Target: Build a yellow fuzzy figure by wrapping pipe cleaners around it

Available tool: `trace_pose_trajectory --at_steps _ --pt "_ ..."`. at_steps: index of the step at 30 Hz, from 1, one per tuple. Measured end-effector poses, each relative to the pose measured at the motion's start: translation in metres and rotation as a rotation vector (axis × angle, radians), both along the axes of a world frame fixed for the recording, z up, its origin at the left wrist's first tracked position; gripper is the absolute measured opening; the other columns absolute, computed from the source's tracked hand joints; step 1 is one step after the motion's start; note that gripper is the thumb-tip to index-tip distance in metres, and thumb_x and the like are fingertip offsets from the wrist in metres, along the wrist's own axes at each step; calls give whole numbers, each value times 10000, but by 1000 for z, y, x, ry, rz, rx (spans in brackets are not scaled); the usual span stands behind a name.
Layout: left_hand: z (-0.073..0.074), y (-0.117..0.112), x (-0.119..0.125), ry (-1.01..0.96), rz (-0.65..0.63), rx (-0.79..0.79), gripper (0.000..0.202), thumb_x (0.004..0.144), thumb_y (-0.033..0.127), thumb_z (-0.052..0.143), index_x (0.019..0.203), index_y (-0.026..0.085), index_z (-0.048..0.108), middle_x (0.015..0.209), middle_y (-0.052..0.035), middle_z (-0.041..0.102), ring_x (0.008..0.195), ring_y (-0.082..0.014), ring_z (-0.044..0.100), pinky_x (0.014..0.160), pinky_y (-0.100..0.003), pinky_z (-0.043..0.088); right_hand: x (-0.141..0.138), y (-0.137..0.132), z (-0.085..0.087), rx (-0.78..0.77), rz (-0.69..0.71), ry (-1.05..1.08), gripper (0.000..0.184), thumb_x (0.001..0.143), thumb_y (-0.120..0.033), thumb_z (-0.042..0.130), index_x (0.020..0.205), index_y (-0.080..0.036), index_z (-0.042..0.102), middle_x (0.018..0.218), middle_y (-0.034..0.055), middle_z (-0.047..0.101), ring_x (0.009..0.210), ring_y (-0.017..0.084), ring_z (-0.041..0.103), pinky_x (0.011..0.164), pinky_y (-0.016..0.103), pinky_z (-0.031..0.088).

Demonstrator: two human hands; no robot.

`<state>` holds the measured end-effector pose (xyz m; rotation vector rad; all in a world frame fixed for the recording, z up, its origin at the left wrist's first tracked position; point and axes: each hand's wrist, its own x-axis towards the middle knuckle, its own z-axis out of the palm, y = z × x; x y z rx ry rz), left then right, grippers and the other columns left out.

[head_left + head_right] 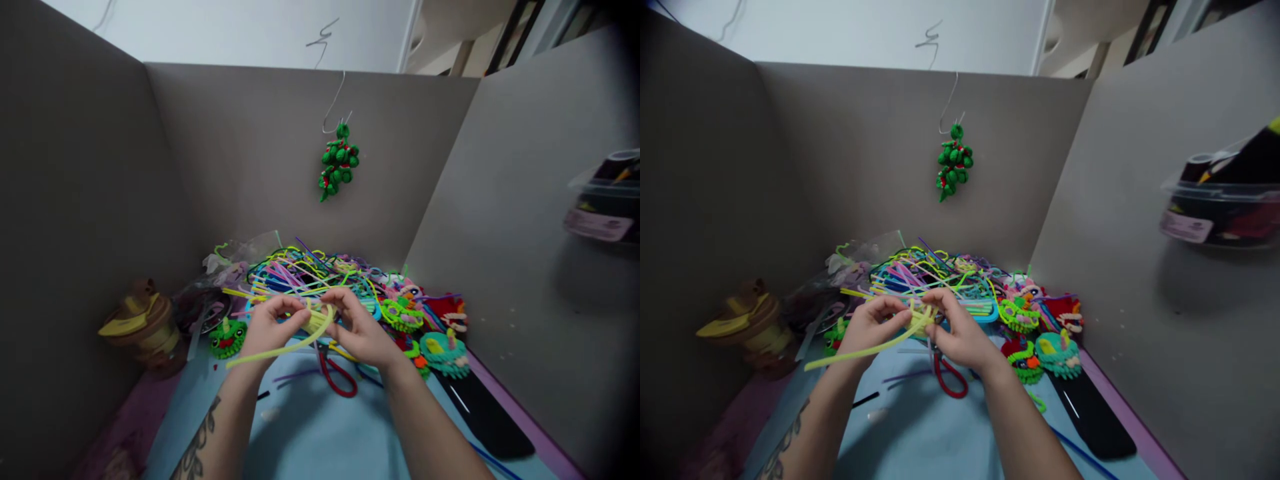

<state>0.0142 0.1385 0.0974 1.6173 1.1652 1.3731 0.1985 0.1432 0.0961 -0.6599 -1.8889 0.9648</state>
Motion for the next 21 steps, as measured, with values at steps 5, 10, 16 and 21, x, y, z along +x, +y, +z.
trace_pose_trajectory --at_steps 5,10,16,21 --pt "-1 -2 3 218 169 263 203 723 222 661 918 169 639 886 -56 655 813 -183 598 747 -313 474 -3 4 1 61 -126 -88 286 812 -139 510 1079 -222 454 986 34 544 867 154 547 765 286 444" --pt "8 -18 14 412 -121 590 208 788 188 627 987 238 664 897 -43 657 834 -165 579 749 -286 449 -8 7 -1 77 -216 -171 317 749 -97 518 1049 -194 484 920 27 574 800 156 538 722 284 425" --pt "20 -28 12 -45 -328 478 116 810 203 621 863 226 722 684 -34 648 677 -145 575 657 -271 445 -6 9 -1 21 -243 -111 216 763 -128 509 965 -202 527 838 6 553 754 143 523 687 264 412" --pt "24 -17 -18 -804 -341 247 148 705 383 721 710 235 713 522 26 482 531 -91 463 511 -212 403 -2 7 2 -117 -108 75 173 766 -179 559 934 -215 534 785 -15 498 709 124 495 633 236 398"
